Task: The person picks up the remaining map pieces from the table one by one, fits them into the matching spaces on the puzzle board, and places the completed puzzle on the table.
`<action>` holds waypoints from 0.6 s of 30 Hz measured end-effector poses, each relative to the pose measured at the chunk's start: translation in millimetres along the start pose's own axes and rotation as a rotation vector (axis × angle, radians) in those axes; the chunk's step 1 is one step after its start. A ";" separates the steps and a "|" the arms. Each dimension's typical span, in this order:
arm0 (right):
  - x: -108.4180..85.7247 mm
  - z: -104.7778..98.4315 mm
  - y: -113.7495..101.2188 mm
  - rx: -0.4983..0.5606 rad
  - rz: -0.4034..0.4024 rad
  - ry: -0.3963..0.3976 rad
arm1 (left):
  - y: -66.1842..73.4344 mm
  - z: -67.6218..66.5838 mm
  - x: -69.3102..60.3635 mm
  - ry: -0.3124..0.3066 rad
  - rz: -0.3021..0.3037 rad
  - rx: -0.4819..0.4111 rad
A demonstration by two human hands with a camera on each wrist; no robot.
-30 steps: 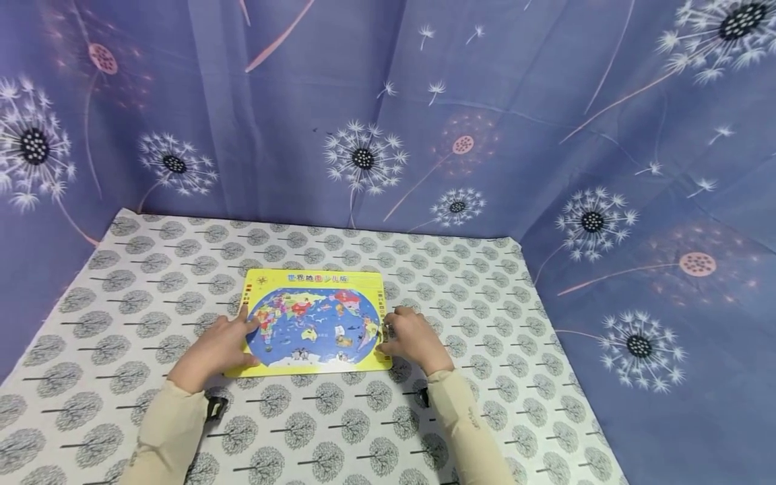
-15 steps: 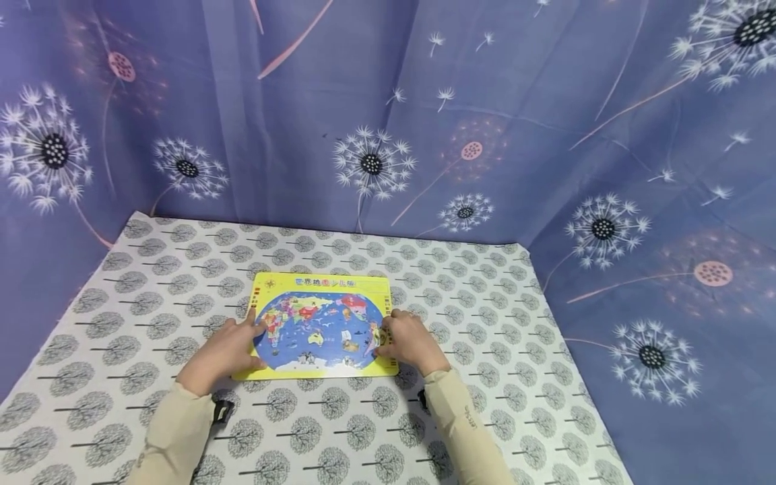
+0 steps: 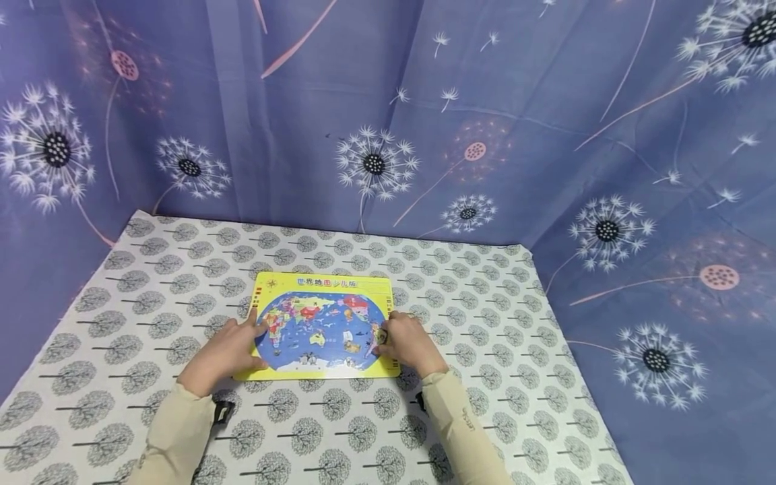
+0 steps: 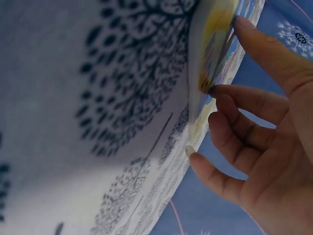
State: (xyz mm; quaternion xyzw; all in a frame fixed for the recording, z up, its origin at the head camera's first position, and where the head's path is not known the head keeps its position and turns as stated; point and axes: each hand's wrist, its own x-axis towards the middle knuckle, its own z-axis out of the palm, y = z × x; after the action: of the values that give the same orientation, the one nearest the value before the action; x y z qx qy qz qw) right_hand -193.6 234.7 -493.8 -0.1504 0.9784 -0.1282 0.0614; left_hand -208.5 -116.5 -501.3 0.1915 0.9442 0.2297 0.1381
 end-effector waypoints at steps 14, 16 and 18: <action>6.5 0.5 3.2 0.171 0.089 0.018 | 0.8 -0.9 2.5 0.022 0.008 -0.001; 7.1 0.1 3.2 0.197 0.097 0.012 | 0.9 -1.0 2.8 0.023 0.008 -0.005; 7.1 -0.7 2.8 0.212 0.091 0.008 | 0.6 -1.1 2.7 0.021 0.006 -0.006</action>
State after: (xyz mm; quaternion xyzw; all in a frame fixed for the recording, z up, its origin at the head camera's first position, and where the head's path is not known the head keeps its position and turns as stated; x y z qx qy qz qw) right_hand -201.2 235.2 -494.5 -0.0978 0.9654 -0.2287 0.0787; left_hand -211.1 -115.2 -500.5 0.1914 0.9443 0.2349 0.1280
